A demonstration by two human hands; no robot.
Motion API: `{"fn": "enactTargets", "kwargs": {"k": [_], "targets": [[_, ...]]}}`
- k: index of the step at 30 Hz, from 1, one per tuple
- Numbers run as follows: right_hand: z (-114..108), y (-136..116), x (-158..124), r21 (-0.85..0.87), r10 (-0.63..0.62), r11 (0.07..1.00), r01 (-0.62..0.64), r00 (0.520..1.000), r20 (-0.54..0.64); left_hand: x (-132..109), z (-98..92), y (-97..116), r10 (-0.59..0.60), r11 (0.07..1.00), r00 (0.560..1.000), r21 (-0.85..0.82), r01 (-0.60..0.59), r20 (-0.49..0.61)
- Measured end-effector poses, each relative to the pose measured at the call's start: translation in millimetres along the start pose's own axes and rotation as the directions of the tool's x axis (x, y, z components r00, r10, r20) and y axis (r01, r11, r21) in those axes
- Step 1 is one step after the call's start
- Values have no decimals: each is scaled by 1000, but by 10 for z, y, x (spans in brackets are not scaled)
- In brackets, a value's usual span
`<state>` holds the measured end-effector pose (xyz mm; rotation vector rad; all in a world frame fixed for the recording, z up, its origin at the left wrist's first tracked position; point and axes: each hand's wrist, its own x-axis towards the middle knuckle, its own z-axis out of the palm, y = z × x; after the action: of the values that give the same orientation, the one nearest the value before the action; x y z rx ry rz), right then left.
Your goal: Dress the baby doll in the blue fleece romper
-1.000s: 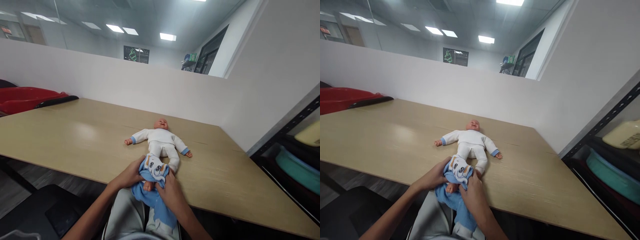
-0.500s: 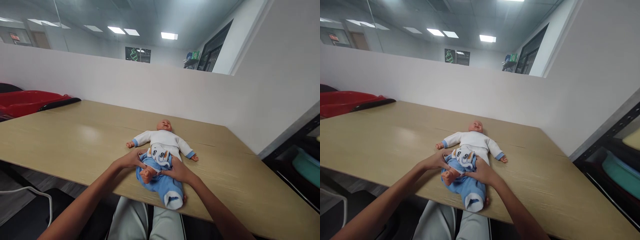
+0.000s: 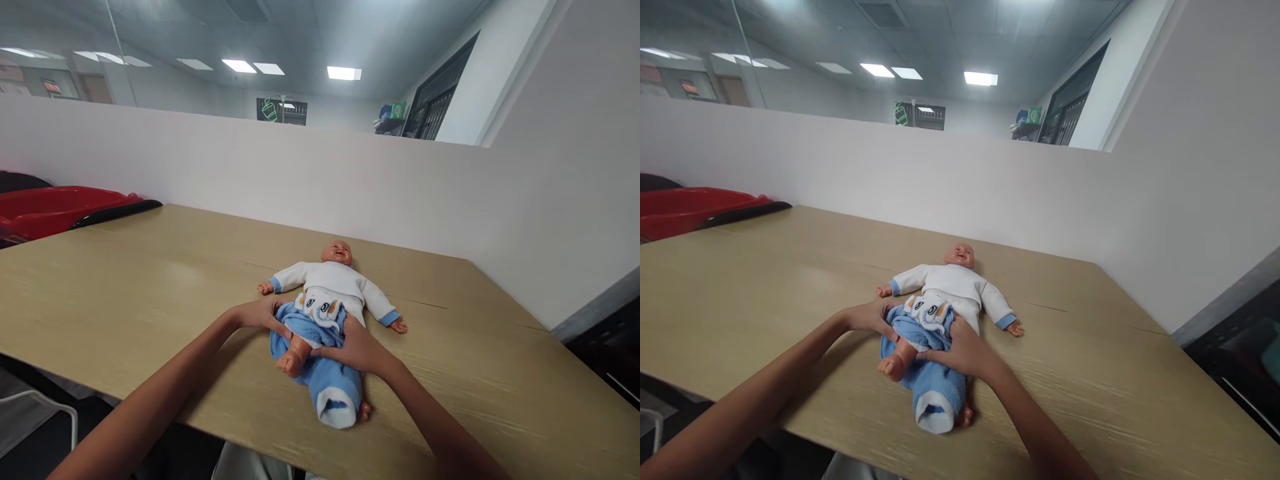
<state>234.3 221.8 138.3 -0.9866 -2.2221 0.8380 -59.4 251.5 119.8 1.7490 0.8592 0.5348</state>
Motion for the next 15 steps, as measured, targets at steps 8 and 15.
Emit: {"fn": "enactTargets", "kwargs": {"k": [8, 15], "targets": [[-199, 110, -252, 285, 52, 957, -59, 998, 31, 118, -233, 241, 12, 999, 985, 48, -20, 170], [-259, 241, -363, 497, 88, 857, -140, 988, 126, 207, -435, 448, -28, 988, 955, 153, -18, 294]]}}
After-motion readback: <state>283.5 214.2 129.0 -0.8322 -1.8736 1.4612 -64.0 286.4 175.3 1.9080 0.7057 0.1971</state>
